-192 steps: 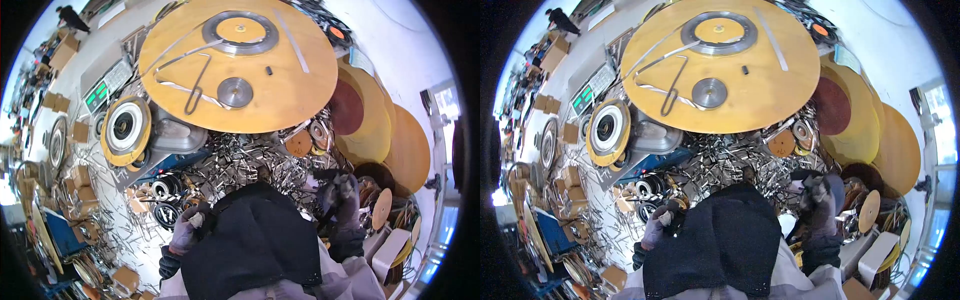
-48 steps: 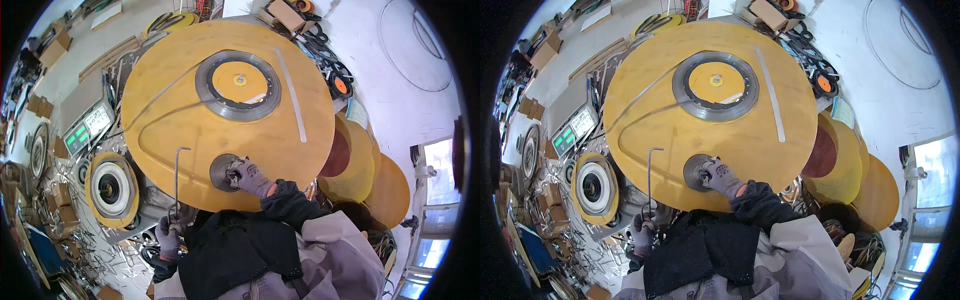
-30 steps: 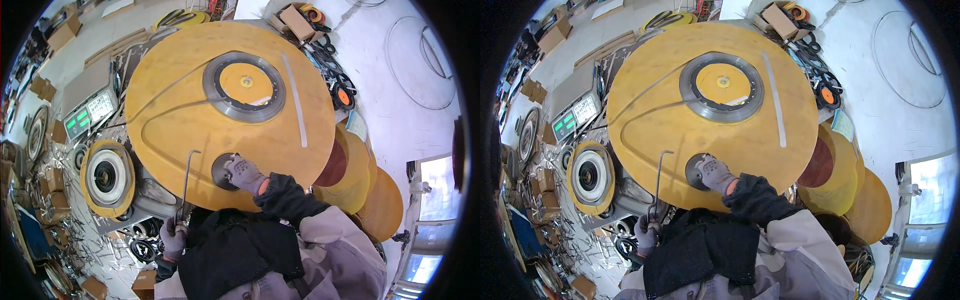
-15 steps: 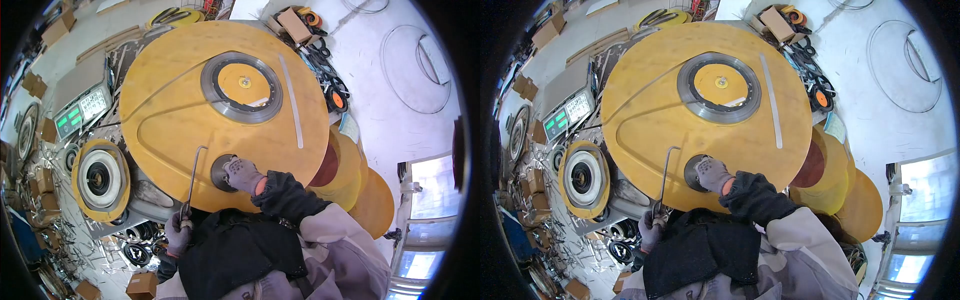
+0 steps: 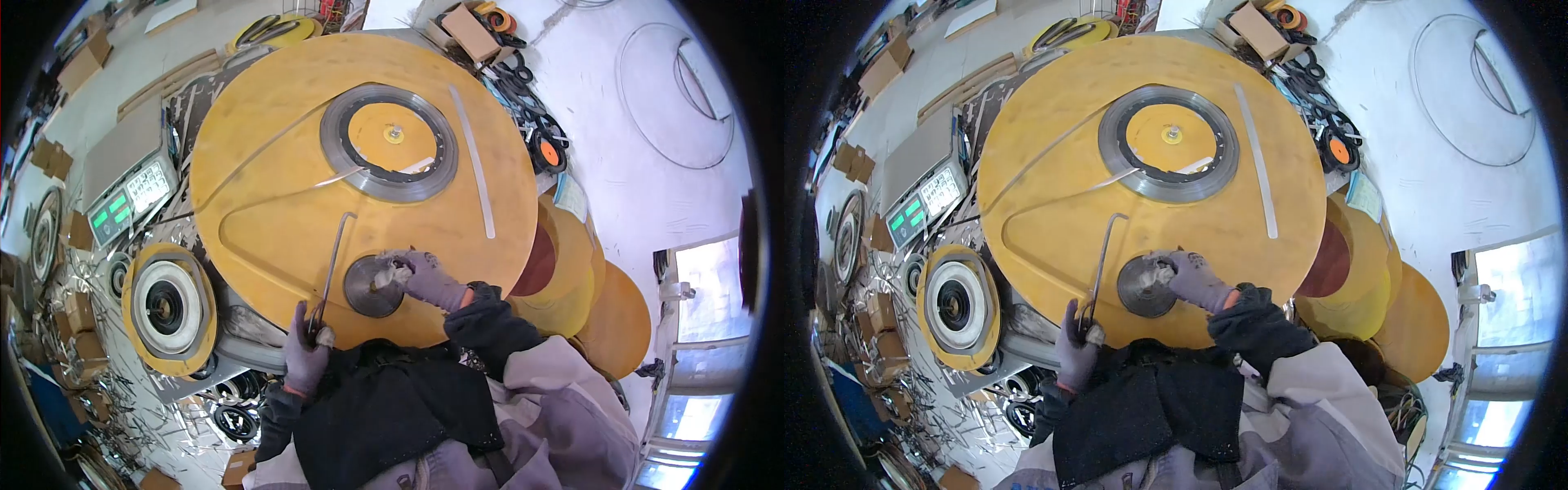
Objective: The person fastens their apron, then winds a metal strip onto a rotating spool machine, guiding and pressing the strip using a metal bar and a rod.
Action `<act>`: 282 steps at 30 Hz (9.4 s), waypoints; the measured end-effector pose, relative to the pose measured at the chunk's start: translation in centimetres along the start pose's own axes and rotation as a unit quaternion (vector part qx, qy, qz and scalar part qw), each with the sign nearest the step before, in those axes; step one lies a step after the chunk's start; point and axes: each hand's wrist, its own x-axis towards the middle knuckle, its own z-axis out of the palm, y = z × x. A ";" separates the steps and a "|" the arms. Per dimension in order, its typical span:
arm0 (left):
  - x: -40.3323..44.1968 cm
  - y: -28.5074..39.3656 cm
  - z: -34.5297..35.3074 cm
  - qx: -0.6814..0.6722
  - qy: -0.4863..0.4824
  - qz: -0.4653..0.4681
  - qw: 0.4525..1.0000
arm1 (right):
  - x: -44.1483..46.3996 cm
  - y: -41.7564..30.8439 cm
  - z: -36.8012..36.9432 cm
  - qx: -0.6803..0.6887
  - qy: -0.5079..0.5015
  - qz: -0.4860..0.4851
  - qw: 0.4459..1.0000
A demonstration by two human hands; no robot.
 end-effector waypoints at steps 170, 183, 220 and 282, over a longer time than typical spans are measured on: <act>-1.9 4.8 -8.8 0.410 0.012 -0.054 0.910 | -6.4 10.5 -2.4 -0.175 0.305 0.259 0.899; -0.7 5.4 -9.8 0.364 -0.038 -0.089 0.927 | -15.5 23.1 -2.4 0.056 0.381 0.438 0.812; -3.1 0.9 -8.4 0.343 -0.001 -0.155 0.926 | 45.4 0.8 -9.8 0.092 0.335 0.083 0.934; -5.3 -3.4 -7.7 0.364 -0.143 -0.158 0.906 | 29.6 -7.3 -8.7 0.228 0.235 -0.099 0.940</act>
